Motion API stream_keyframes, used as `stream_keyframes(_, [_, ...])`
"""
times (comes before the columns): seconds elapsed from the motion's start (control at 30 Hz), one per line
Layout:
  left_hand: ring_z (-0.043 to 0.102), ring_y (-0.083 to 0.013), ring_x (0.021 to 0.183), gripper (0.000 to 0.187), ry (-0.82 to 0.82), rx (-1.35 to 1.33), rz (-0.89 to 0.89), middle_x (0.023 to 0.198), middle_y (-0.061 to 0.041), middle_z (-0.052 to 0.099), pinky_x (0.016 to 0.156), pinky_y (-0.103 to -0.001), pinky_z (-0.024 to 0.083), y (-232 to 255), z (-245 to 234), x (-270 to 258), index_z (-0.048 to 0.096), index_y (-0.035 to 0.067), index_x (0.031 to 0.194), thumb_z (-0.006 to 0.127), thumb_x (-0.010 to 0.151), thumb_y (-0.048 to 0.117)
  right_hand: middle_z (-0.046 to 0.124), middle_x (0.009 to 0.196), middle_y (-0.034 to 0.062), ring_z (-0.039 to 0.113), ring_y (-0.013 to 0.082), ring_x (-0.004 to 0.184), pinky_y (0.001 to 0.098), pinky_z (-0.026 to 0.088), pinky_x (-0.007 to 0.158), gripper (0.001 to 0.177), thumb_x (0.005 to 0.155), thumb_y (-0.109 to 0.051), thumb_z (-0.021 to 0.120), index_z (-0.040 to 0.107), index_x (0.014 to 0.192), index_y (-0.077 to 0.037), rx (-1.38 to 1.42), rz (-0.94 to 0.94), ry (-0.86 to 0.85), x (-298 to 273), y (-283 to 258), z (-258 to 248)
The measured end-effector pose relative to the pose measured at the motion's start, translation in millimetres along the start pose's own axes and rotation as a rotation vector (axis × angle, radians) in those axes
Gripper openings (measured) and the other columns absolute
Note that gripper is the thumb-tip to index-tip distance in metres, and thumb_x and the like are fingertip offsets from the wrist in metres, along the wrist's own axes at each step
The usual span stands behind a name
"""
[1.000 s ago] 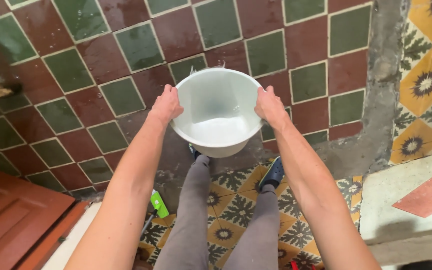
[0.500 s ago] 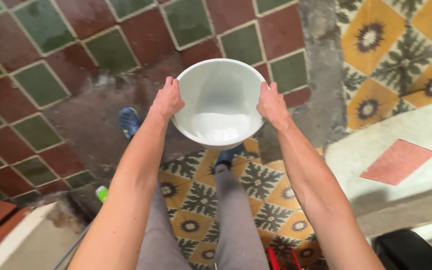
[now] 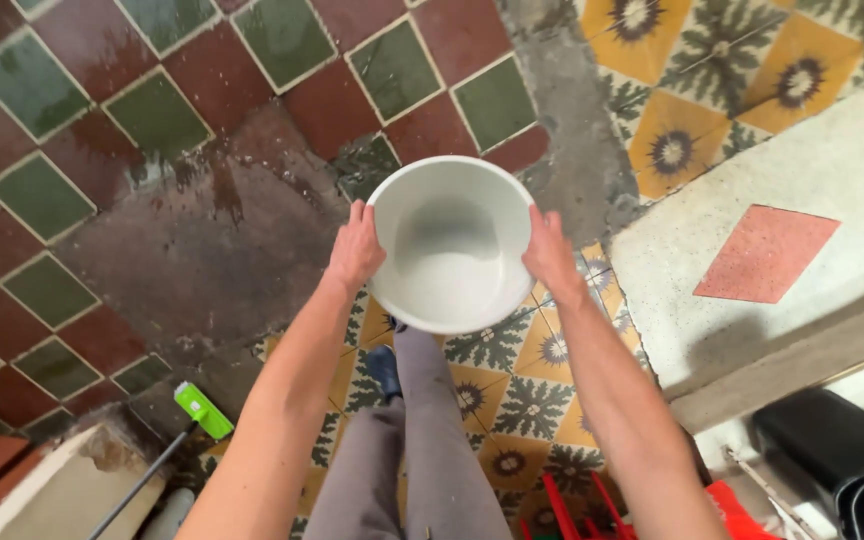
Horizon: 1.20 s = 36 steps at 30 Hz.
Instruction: The person attaches a red cloth to a green floor squeegee, carries a white bucket filled with water across a tiled floor, and applies water to the ground using the tool.
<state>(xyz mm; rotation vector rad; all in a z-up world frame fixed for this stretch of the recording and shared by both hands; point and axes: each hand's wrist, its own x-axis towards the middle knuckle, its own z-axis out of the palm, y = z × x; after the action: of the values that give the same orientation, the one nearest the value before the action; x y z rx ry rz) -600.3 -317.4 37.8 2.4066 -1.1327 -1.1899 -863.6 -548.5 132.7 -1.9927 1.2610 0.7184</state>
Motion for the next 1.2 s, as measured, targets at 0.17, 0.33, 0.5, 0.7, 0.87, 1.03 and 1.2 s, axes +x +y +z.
stream_keyframes(0.17, [0.071, -0.0610, 0.096, 0.081, 0.146, 0.136, 0.098, 0.161, -0.024, 0.038, 0.084, -0.062, 0.066, 30, 1, -71, 0.041, -0.001, 0.159, 0.053, 0.080, -0.009, 0.042, 0.153, 0.0355, 0.067, 0.0720, 0.111, 0.0753, 0.060, 0.100, 0.088, 0.090, 0.012, 0.053, 0.032, 0.173, -0.005, 0.148, -0.043, 0.206, -99, 25, 23])
stream_keyframes(0.33, [0.070, -0.0509, 0.101, 0.089, 0.351, 0.256, 0.123, 0.170, -0.019, 0.039, 0.077, -0.052, 0.073, 56, -4, -152, 0.044, -0.002, 0.164, 0.058, 0.076, -0.007, 0.041, 0.156, 0.0334, 0.069, 0.0700, 0.109, 0.0745, 0.062, 0.096, 0.089, 0.088, 0.012, 0.052, 0.031, 0.173, -0.003, 0.110, -0.105, 0.352, -207, 34, 36])
stream_keyframes(0.5, [0.074, -0.0429, 0.097, 0.085, 0.580, 0.393, 0.145, 0.162, -0.016, 0.052, 0.072, -0.045, 0.075, 103, -45, -259, 0.055, 0.001, 0.158, 0.062, 0.073, -0.002, 0.040, 0.157, 0.0335, 0.076, 0.0613, 0.095, 0.0658, 0.070, 0.077, 0.080, 0.090, 0.009, 0.056, 0.040, 0.168, 0.001, -0.163, -0.269, 0.620, -306, 37, 23])
stream_keyframes(0.7, [0.077, -0.0360, 0.089, 0.079, 0.841, 0.678, 0.179, 0.160, -0.016, 0.053, 0.067, -0.036, 0.073, 138, -58, -317, 0.063, 0.004, 0.152, 0.068, 0.074, 0.009, 0.033, 0.168, 0.0345, 0.081, 0.0492, 0.111, 0.0558, 0.068, 0.098, 0.081, 0.105, -0.004, 0.058, 0.036, 0.178, -0.033, -0.500, -0.269, 0.617, -364, 66, -18])
stream_keyframes(0.87, [0.077, -0.0406, 0.085, 0.075, 0.953, 0.678, 0.241, 0.156, -0.021, 0.057, 0.063, -0.043, 0.074, 182, -108, -378, 0.064, -0.004, 0.149, 0.066, 0.074, 0.006, 0.029, 0.176, 0.0226, 0.076, 0.0574, 0.113, 0.0664, 0.062, 0.103, 0.076, 0.101, 0.008, 0.057, 0.059, 0.166, -0.031, -0.406, -0.469, 0.817, -439, 42, -78])
stream_keyframes(1.03, [0.076, -0.0531, 0.098, 0.083, 0.924, 0.556, 0.202, 0.161, -0.022, 0.049, 0.077, -0.051, 0.076, 228, -138, -443, 0.059, -0.005, 0.156, 0.070, 0.073, 0.001, 0.015, 0.185, 0.0129, 0.078, 0.0545, 0.113, 0.0661, 0.057, 0.118, 0.074, 0.102, 0.007, 0.059, 0.056, 0.168, -0.026, -0.396, -0.509, 0.858, -488, 41, -106])
stream_keyframes(1.2, [0.067, -0.0535, 0.106, 0.081, 0.850, 0.408, 0.122, 0.173, -0.021, 0.038, 0.092, -0.055, 0.062, 254, -133, -499, 0.043, -0.006, 0.164, 0.072, 0.089, 0.004, 0.013, 0.182, 0.0212, 0.070, 0.0137, 0.073, 0.0253, 0.068, 0.051, 0.064, 0.114, 0.010, 0.048, 0.043, 0.175, -0.011, -0.358, -0.502, 0.738, -564, 45, -123])
